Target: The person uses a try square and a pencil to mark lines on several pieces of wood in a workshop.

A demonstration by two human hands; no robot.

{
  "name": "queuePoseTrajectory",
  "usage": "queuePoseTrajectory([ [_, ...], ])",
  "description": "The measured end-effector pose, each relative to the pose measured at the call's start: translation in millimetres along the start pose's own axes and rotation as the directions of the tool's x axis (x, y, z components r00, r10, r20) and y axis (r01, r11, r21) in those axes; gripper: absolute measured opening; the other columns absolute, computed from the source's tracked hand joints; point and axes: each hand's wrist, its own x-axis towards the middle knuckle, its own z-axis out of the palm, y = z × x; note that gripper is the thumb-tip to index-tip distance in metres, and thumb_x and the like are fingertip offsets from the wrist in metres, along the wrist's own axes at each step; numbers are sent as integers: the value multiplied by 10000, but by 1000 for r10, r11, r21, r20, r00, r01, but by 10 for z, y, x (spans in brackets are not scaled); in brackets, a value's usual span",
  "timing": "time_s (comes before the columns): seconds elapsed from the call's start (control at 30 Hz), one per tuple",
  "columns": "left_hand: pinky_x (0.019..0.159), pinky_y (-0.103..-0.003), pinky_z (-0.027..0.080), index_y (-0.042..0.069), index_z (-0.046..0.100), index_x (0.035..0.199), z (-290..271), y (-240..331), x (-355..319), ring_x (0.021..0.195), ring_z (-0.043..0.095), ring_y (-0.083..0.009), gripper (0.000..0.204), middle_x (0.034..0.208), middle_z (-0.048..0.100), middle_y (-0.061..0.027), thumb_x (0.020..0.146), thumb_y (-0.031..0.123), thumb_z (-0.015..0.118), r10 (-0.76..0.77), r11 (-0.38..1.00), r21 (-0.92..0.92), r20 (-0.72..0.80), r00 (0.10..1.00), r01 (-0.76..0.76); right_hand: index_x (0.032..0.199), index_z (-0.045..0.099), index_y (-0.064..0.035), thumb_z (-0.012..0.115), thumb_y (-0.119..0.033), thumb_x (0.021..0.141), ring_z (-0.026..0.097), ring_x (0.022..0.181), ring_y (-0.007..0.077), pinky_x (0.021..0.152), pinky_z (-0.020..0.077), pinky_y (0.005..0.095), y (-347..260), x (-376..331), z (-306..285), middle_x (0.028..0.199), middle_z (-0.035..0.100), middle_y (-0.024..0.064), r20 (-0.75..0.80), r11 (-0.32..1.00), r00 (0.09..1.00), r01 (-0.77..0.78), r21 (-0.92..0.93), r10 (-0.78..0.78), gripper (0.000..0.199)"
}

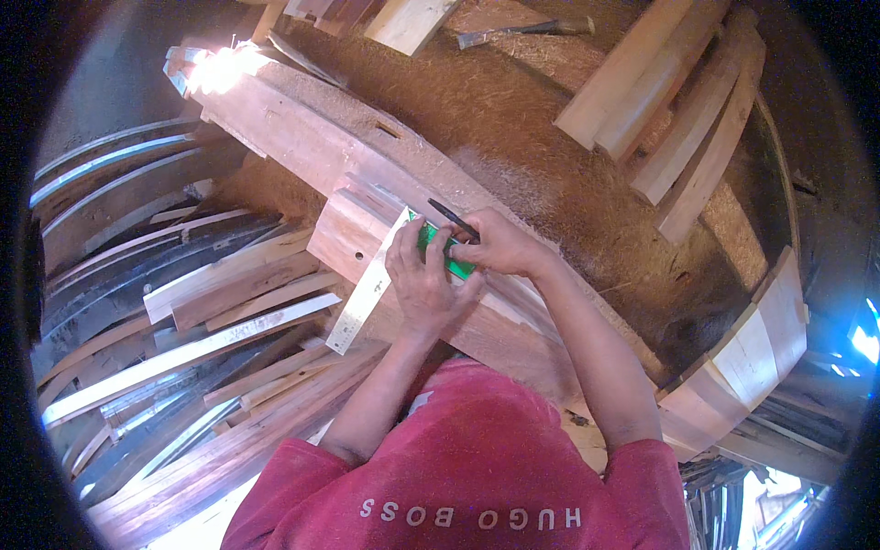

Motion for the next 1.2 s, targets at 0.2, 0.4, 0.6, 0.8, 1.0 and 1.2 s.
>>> queuePoseTrajectory([
  [0.2,1117,-551,341,74,610,1291,28,-23,13,1359,409,-423,677,1450,432,-222,719,389,789,0,1000,9,-22,1000,0,912,645,38,739,-115,868,482,693,66,595,437,315,-49,41,30,721,544,-25,-26,1000,1000,12,17,-12,185],
  [0.4,1118,-547,343,76,608,1284,41,-21,14,1354,418,-425,665,1448,436,-223,727,393,786,-2,1000,15,-28,1000,2,1093,671,35,731,-114,917,547,850,68,760,497,296,-127,15,-18,906,645,-6,20,999,999,-37,-31,38,238],
  [0.6,1120,-547,343,82,610,1284,34,-24,16,1352,421,-424,661,1451,436,-222,732,400,786,0,1000,13,-28,1000,0,1173,691,20,742,-131,944,567,920,61,831,519,283,-147,4,-34,979,685,-13,58,997,995,-77,-19,78,279],
  [0.8,1121,-551,342,86,608,1285,45,-36,4,1355,418,-425,660,1455,434,-221,742,419,784,0,1000,23,-36,999,1,1000,652,33,711,-139,928,494,733,57,633,462,304,-167,4,40,760,576,-25,-20,998,999,45,49,-44,196],
  [1.0,1120,-554,340,87,604,1287,22,-26,11,1362,410,-427,657,1459,428,-222,750,421,783,0,1000,19,-26,1000,1,1172,685,20,716,-79,951,559,901,55,813,517,277,-167,-7,-14,970,684,-22,40,996,997,-70,-49,72,244],
  [1.2,1117,-552,343,87,602,1286,13,-20,16,1354,419,-427,656,1455,432,-220,745,409,786,-9,1000,10,-24,1000,9,1175,681,25,720,-84,945,550,886,59,799,512,280,-127,19,-8,950,675,-23,47,997,997,-67,-28,68,257],
])
